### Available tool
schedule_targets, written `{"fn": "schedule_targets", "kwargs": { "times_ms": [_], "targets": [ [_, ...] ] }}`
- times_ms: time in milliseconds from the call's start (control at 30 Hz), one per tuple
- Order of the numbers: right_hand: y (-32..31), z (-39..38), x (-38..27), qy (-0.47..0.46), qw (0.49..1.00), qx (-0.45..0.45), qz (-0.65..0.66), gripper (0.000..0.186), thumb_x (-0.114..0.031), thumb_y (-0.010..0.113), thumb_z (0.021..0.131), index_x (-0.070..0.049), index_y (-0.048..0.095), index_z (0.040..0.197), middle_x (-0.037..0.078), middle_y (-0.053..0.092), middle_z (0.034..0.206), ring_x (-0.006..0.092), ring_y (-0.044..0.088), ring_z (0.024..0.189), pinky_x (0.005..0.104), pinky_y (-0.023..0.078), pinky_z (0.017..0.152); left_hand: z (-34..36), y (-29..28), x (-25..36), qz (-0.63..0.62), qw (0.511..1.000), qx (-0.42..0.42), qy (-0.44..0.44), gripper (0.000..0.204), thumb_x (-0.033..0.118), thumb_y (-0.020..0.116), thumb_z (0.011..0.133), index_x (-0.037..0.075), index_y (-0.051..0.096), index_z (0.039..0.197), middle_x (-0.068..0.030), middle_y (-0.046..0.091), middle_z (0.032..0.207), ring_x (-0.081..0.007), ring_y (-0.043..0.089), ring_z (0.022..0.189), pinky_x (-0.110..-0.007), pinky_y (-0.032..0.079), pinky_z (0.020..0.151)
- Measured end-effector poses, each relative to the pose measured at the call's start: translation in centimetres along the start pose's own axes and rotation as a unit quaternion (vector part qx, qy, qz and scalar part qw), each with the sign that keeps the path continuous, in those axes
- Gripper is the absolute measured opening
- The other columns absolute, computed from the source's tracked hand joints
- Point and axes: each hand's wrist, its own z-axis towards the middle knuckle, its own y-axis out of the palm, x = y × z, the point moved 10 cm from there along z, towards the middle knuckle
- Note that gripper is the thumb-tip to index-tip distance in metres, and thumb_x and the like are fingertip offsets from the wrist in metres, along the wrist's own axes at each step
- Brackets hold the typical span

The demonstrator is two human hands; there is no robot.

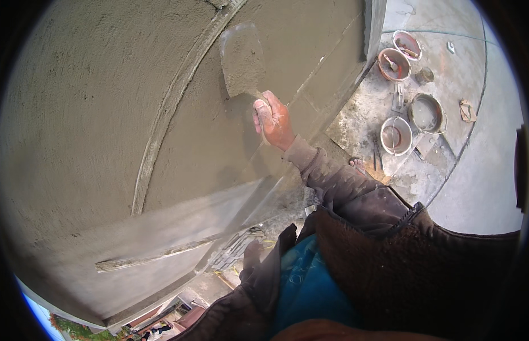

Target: The person applies wet plaster to a wall using a trowel, smoothing and leveling the surface in repeated strokes. The person works on a large vertical wall section, occasionally stepping back to reposition before continuing to spread and finish the plaster.

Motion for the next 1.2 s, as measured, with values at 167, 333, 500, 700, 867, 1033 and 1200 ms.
{"fn": "schedule_targets", "kwargs": {
  "times_ms": [167,333,500,700,867,1033,1200],
  "targets": [
    [-0.7,1.7,-3.3,-0.09,0.988,0.058,-0.115,0.028,-0.031,0.052,0.103,-0.005,0.055,0.095,0.001,0.053,0.065,0.0097,0.053,0.054,0.0287,0.044,0.05,0.9,0.4,-0.1,0.009,1.0,0.003,0.005,0.035,0.03,0.061,0.097,0.009,0.061,0.124,-0.0111,0.071,0.103,-0.0214,0.07,0.08,-0.028,0.048,0.062],
    [-3.0,3.1,-4.8,-0.176,0.935,0.151,-0.269,0.025,-0.029,0.057,0.101,-0.004,0.056,0.095,0.009,0.054,0.066,0.0229,0.056,0.057,0.0366,0.046,0.054,3.3,-1.3,-2.6,0.035,0.999,0.005,0.0,0.035,0.031,0.06,0.097,0.009,0.061,0.124,-0.0115,0.072,0.103,-0.0217,0.071,0.079,-0.028,0.048,0.06],
    [0.1,-0.1,-5.6,-0.238,0.903,0.09,-0.346,0.029,-0.034,0.06,0.098,-0.006,0.055,0.093,0.02,0.057,0.069,0.0428,0.058,0.065,0.0463,0.045,0.057,3.7,-0.7,-5.5,-0.177,0.982,-0.065,-0.006,0.034,0.032,0.058,0.097,0.009,0.062,0.122,-0.0129,0.072,0.103,-0.0226,0.072,0.08,-0.03,0.049,0.06],
    [-3.1,2.5,-4.3,-0.149,0.929,0.166,-0.296,0.028,-0.035,0.064,0.095,-0.007,0.057,0.092,0.017,0.06,0.069,0.0408,0.06,0.065,0.0469,0.046,0.056,1.8,-0.9,-3.0,-0.103,0.995,-0.004,0.005,0.035,0.034,0.06,0.095,0.009,0.061,0.121,-0.0112,0.07,0.102,-0.0218,0.07,0.076,-0.031,0.05,0.058],
    [2.5,-2.2,-4.2,-0.266,0.884,0.072,-0.378,0.029,-0.034,0.065,0.094,-0.006,0.059,0.094,0.015,0.06,0.072,0.0377,0.061,0.064,0.0451,0.047,0.056,2.2,-1.5,-3.2,-0.077,0.997,-0.023,0.017,0.04,0.04,0.059,0.094,0.011,0.06,0.12,-0.0083,0.07,0.102,-0.0201,0.068,0.076,-0.031,0.048,0.062],
    [0.5,-1.1,-3.7,-0.205,0.906,0.108,-0.355,0.028,-0.034,0.065,0.094,-0.006,0.06,0.096,0.016,0.063,0.076,0.0359,0.064,0.069,0.0444,0.049,0.058,3.0,-2.2,-5.2,-0.081,0.997,-0.015,0.001,0.038,0.039,0.055,0.097,0.01,0.059,0.12,-0.0083,0.07,0.103,-0.0191,0.068,0.076,-0.032,0.047,0.064],
    [0.0,0.4,-2.7,-0.184,0.89,0.147,-0.39,0.028,-0.034,0.066,0.093,-0.007,0.062,0.096,0.016,0.062,0.075,0.0343,0.066,0.07,0.0434,0.05,0.059,2.0,-1.2,-4.5,-0.081,0.996,-0.014,0.026,0.036,0.034,0.053,0.097,0.008,0.059,0.122,-0.0087,0.071,0.104,-0.0185,0.068,0.078,-0.03,0.047,0.064]
  ]
}}
